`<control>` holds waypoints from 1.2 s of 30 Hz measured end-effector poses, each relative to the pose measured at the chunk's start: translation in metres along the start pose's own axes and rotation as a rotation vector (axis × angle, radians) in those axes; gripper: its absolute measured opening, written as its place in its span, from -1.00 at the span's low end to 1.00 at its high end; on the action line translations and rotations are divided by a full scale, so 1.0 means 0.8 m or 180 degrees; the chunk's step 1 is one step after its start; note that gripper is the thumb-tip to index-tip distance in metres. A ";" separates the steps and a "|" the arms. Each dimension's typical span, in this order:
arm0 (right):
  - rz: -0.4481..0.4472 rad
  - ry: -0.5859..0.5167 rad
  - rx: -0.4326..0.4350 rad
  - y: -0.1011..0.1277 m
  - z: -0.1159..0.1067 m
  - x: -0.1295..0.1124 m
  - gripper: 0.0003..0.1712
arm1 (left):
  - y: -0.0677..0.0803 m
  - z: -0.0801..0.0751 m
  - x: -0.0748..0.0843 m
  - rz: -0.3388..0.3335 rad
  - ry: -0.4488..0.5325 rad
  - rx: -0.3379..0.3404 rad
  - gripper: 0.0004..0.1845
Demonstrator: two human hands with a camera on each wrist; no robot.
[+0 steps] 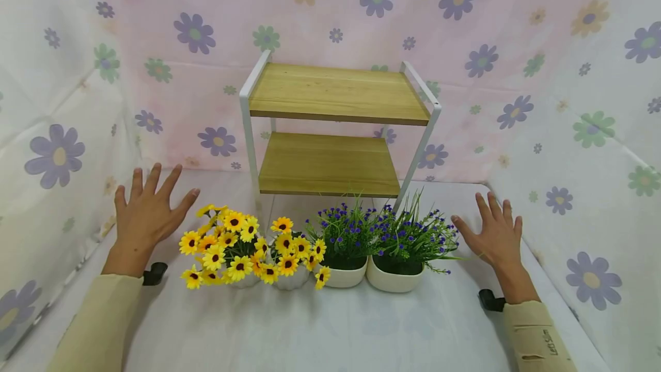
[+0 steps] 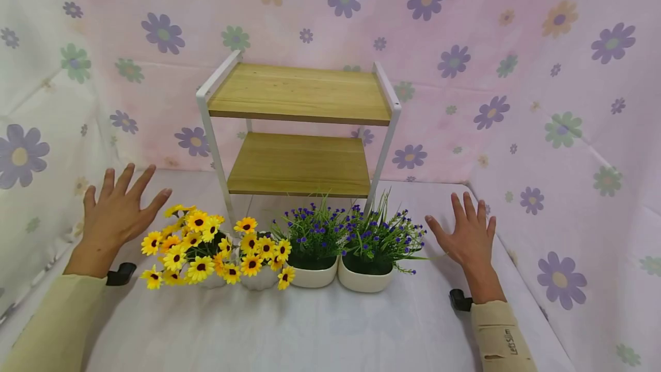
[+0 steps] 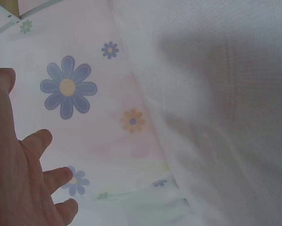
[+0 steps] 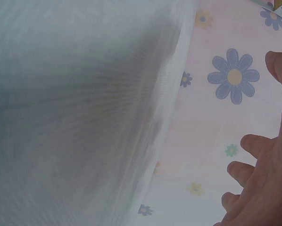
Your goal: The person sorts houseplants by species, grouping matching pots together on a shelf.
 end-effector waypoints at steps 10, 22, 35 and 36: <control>-0.0127 0.0003 0.0184 -0.004 0.000 0.000 0.06 | -0.002 -0.001 -0.001 0.0196 -0.0005 0.0081 -0.11; -0.0187 -0.0150 0.0269 -0.004 -0.001 -0.002 -0.01 | -0.006 -0.005 0.002 0.0391 0.0071 0.0418 -0.19; -0.0098 -0.0308 0.0206 -0.002 -0.001 -0.001 -0.04 | -0.008 -0.013 0.006 0.0441 0.0209 0.0374 -0.21; -0.0086 -0.0306 0.0192 -0.002 -0.001 -0.001 -0.04 | -0.008 -0.015 0.007 0.0435 0.0226 0.0351 -0.21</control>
Point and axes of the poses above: each hand's wrist, its own y-axis away from the middle knuckle, its own z-axis out of the palm, x = y × z, the point moved 1 cm from there along -y, towards the middle knuckle, and after that the axes turned 1 degree about z, right-handed, at the moved point
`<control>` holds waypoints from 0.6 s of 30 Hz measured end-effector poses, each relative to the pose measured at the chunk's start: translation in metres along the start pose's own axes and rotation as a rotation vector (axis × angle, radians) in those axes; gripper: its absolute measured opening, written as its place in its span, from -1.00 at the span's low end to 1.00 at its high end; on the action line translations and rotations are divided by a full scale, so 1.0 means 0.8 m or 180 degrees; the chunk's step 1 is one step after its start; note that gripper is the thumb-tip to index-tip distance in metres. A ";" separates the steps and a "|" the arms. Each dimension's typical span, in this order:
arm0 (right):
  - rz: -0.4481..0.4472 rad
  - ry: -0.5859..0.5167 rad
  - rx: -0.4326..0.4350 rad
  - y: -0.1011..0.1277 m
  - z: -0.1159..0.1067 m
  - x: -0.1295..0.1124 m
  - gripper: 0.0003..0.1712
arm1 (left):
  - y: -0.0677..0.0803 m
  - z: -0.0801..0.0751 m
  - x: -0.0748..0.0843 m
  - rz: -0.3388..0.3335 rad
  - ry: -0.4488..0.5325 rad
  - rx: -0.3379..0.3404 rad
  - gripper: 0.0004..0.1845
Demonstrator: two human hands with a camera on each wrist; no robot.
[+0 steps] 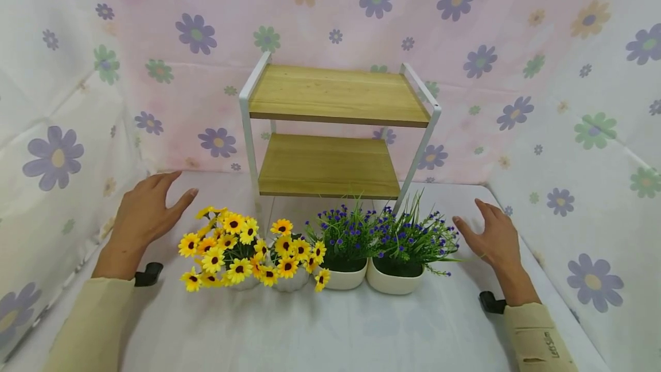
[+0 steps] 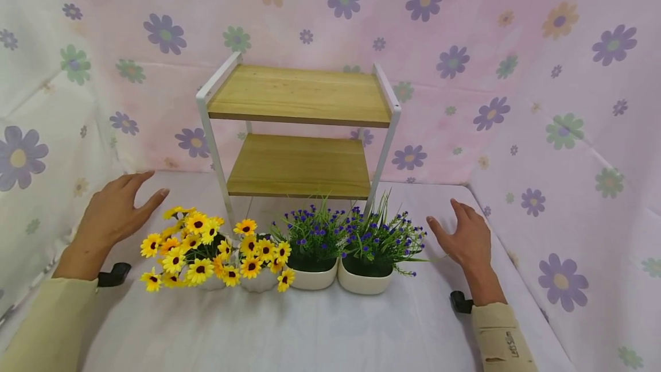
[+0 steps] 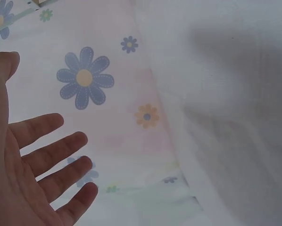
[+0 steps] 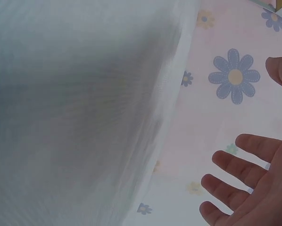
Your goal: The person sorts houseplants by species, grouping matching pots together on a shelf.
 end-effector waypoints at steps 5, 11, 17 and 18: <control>0.0054 -0.0004 -0.0088 0.000 -0.002 -0.002 -0.04 | -0.001 -0.007 0.000 -0.0028 0.0089 -0.0081 -0.22; 0.0003 -0.0021 -0.0151 0.000 -0.001 -0.013 -0.08 | 0.000 -0.011 0.004 -0.0004 0.0405 -0.0110 -0.28; -0.0159 -0.0037 -0.0133 0.001 -0.002 -0.023 -0.13 | 0.001 -0.017 0.015 0.0108 0.0692 -0.0080 -0.34; -0.0187 -0.0043 -0.0129 0.001 -0.002 -0.025 -0.14 | 0.001 -0.018 0.018 0.0120 0.0733 -0.0075 -0.35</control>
Point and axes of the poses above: each hand's wrist, its own y-axis away from the middle knuckle, its own z-axis out of the palm, x = y × z, the point moved 1 cm from there along -y, towards the middle knuckle, and after that the axes turned 1 degree about z, right-handed, at the moved point
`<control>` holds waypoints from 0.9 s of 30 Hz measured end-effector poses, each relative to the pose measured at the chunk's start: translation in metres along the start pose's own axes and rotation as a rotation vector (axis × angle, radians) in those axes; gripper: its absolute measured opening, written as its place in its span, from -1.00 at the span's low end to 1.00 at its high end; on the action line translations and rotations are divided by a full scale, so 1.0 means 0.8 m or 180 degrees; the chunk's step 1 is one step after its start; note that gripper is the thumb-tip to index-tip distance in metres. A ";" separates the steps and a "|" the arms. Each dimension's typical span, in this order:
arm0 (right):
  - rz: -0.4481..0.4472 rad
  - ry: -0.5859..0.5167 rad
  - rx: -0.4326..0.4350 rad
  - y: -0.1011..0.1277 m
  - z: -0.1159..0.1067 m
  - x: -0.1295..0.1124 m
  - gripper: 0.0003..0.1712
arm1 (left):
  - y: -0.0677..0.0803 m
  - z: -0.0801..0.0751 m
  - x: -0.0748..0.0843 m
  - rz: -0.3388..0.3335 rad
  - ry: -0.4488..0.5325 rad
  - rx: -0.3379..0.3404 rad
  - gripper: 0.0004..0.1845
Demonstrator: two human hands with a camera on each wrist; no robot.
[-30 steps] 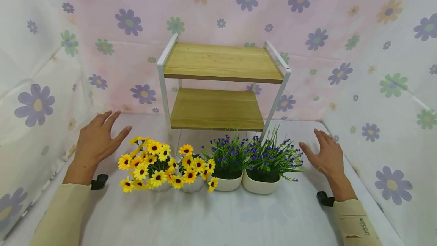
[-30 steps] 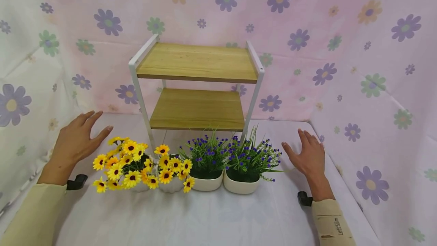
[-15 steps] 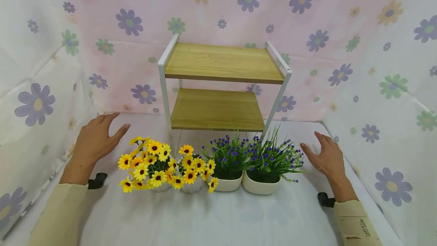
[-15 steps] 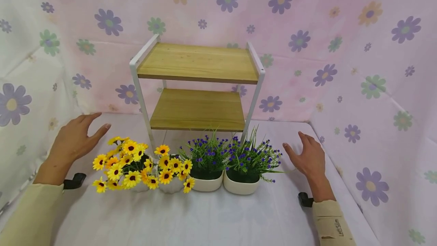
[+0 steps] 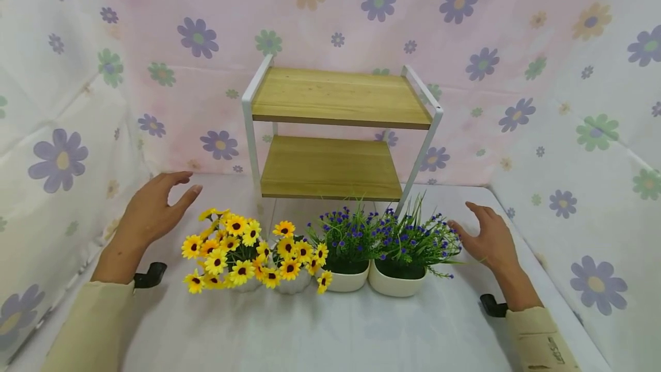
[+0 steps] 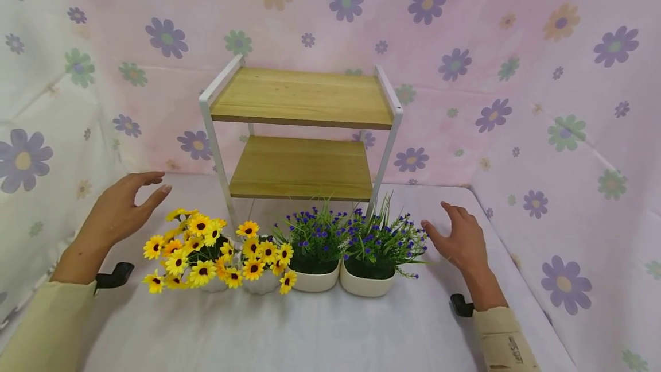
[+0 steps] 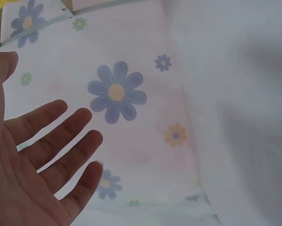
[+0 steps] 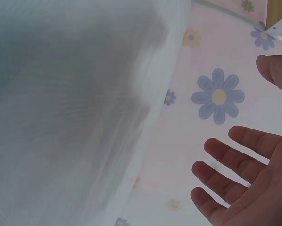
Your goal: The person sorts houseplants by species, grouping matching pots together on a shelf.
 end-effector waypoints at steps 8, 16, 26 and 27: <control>-0.0178 -0.0070 -0.0114 0.006 -0.005 -0.016 -0.17 | 0.000 -0.008 0.035 0.0070 0.0377 0.0075 -0.45; -0.0509 -0.0133 -0.0069 0.013 -0.008 -0.031 -0.01 | 0.004 -0.015 0.068 0.0295 0.0468 0.0195 -0.53; -0.0764 -0.0218 -0.0123 0.025 -0.009 -0.044 0.10 | 0.006 -0.010 0.092 0.0532 0.0549 0.0264 -0.59; -0.0773 -0.0203 -0.0127 0.026 -0.008 -0.045 0.08 | 0.006 -0.009 0.094 0.0538 0.0555 0.0271 -0.59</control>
Point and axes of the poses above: each hand's wrist, its own y-axis away from the middle knuckle, its own z-axis out of the palm, x = y × z, the point moved 1 cm from there along -y, towards the middle knuckle, and after that the axes turned 1 degree about z, right-handed, at the moved point
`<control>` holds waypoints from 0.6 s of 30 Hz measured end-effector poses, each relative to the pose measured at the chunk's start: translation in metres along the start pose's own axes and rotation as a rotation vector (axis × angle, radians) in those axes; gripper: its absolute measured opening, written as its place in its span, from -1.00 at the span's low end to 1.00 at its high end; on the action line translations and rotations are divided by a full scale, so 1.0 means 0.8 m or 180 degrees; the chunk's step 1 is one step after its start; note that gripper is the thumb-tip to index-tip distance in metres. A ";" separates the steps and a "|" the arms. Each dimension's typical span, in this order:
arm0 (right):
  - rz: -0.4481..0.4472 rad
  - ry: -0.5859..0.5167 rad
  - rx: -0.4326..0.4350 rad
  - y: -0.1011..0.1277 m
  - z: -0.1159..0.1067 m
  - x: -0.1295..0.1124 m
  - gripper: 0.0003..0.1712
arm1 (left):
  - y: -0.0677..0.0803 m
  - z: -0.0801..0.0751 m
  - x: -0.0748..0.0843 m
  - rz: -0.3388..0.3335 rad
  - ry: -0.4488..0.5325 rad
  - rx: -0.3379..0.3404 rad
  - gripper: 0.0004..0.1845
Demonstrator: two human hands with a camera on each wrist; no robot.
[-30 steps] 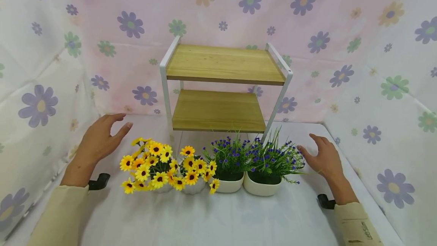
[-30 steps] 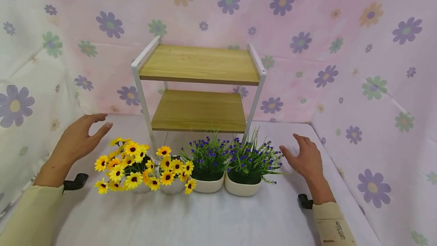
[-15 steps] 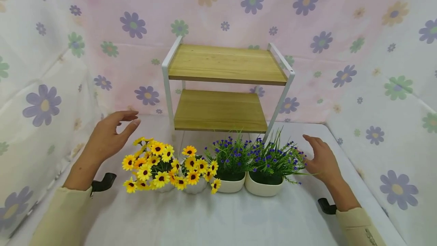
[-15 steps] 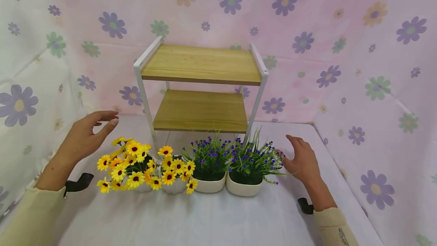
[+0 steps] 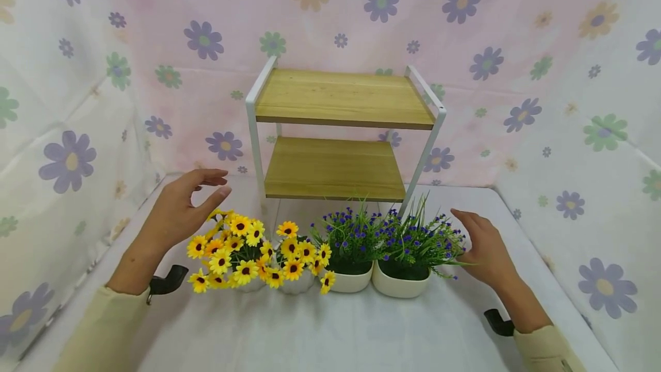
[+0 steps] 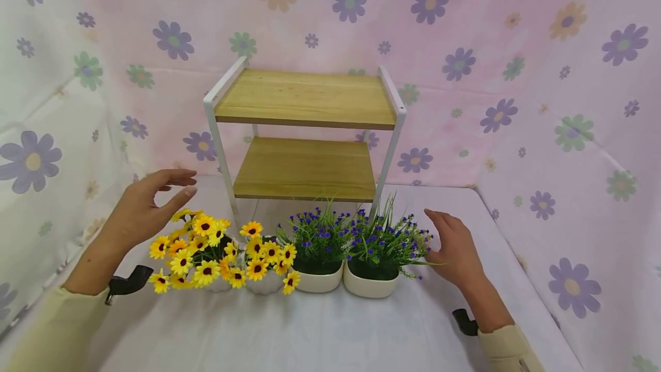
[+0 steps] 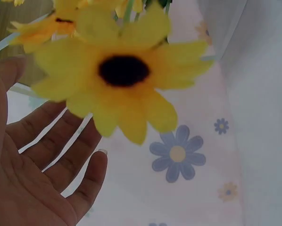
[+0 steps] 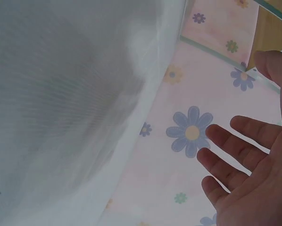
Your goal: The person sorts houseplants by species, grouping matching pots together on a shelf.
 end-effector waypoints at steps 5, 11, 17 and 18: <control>-0.0015 0.0003 -0.0044 0.004 0.003 -0.004 0.05 | -0.003 0.009 0.007 0.0020 0.0048 -0.0016 -0.58; -0.0090 -0.0182 -0.0173 0.005 0.001 -0.010 0.01 | -0.008 0.020 0.013 0.0043 0.0101 -0.0042 -0.58; -0.0089 -0.0656 -0.0526 0.004 0.004 -0.015 -0.21 | -0.012 0.030 0.022 -0.0006 0.0188 -0.0141 -0.55; -0.0091 -0.0729 -0.0576 0.004 0.004 -0.016 -0.21 | -0.013 0.032 0.023 -0.0029 0.0205 -0.0160 -0.54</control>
Point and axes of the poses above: each hand's wrist, its own y-axis away from the middle knuckle, its own z-axis out of the palm, x = y × z, the point moved 1 cm from there along -y, towards the middle knuckle, and after that the axes turned 1 degree about z, right-handed, at the moved point
